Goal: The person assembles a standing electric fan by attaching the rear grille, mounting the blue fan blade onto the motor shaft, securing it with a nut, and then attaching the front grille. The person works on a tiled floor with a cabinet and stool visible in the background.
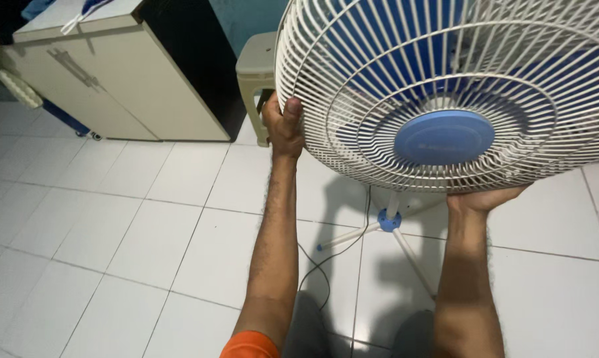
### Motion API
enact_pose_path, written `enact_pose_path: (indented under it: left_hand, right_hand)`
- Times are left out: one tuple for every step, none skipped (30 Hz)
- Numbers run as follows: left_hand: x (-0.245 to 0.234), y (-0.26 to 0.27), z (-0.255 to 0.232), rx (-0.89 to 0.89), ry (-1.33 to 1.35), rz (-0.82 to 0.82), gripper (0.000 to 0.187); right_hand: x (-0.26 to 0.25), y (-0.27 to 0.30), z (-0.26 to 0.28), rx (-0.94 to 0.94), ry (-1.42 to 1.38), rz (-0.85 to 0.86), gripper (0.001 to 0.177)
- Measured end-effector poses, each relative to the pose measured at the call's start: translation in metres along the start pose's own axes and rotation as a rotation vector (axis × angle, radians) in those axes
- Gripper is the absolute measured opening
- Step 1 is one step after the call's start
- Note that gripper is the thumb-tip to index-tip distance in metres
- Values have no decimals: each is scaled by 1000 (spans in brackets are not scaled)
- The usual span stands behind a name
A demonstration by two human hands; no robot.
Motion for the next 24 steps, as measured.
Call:
enact_pose_path:
  left_hand:
    - [1,-1,2,-1,37,-5,85]
    - [-1,0,3,-6,69,-9,85]
    - [-2,1,5,-8,62,-5,86]
    - [-3,1,7,-6,53,-4,86]
    - [-4,1,7,-5,44,-3,87]
    - [-6,0,6,30,20,-7,87]
    - [-8,0,3,66,-4,-10,88]
    - [-4,-1,2,102,-16,-2,89]
    - [-1,-2,4,83,12,15,88]
    - [-1,-2,6,65,35,25,87]
    - [-1,-2,7,47,59,36,86]
    - [-1,-3,8,55,59,48,86]
    - [-1,-3,8,63,60,59,86]
    - [0,-3,9,70,61,74,86]
    - [0,-3,10,57,68,71,85]
    - [-2,-3,12,44,72,69,84]
    - [-4,-2,14,31,76,66,84]
    - [-5,-4,14,36,91,63,83]
    - [-6,-5,15,41,106,61,83]
    - [-10,-4,15,40,115,56,83]
    - [-13,-4,17,23,113,60,83]
    - [-15,-5,18,11,111,61,83]
    - [-17,-6,19,-1,110,62,83]
    - [-18,-7,18,10,85,66,85]
  right_hand:
    - [6,-3,6,1,39,44,71]
    - [9,-1,13,2,81,84,75]
    - [13,-3,26,-30,136,122,81]
    - [13,-14,43,31,122,96,84]
    - [14,-24,60,91,110,70,88]
    - [21,-35,75,101,153,87,88]
    - [30,-45,83,101,209,120,88]
    - [42,-57,95,80,274,158,88]
    - [54,-66,104,51,348,199,88]
    - [68,-74,108,26,427,249,88]
    - [81,-79,112,-5,512,297,88]
    - [95,-82,112,-31,589,344,88]
    - [108,-83,115,-59,655,379,88]
    - [119,-83,118,-83,710,414,88]
    - [128,-80,120,-108,768,440,88]
    - [137,-80,122,-130,813,462,88]
    - [145,-79,124,-150,858,487,88]
    - [154,-80,126,-179,900,509,88]
    - [161,-81,127,-201,935,527,88]
    - [165,-79,128,-213,965,540,88]
    - [167,-78,131,-223,989,547,88]
    - [170,-77,130,-230,1007,561,88]
    - [171,-75,133,-237,1023,569,88]
    - [174,-74,133,-243,1033,579,88]
Point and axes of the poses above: each hand's wrist, its own y-axis away from the middle knuckle, its own x-axis out of the palm, z = x × y, the point moved 7 cm from there along -y, towards the middle knuckle, and after that the axes turned 15 degrees about -z, right-handed, at the moved point
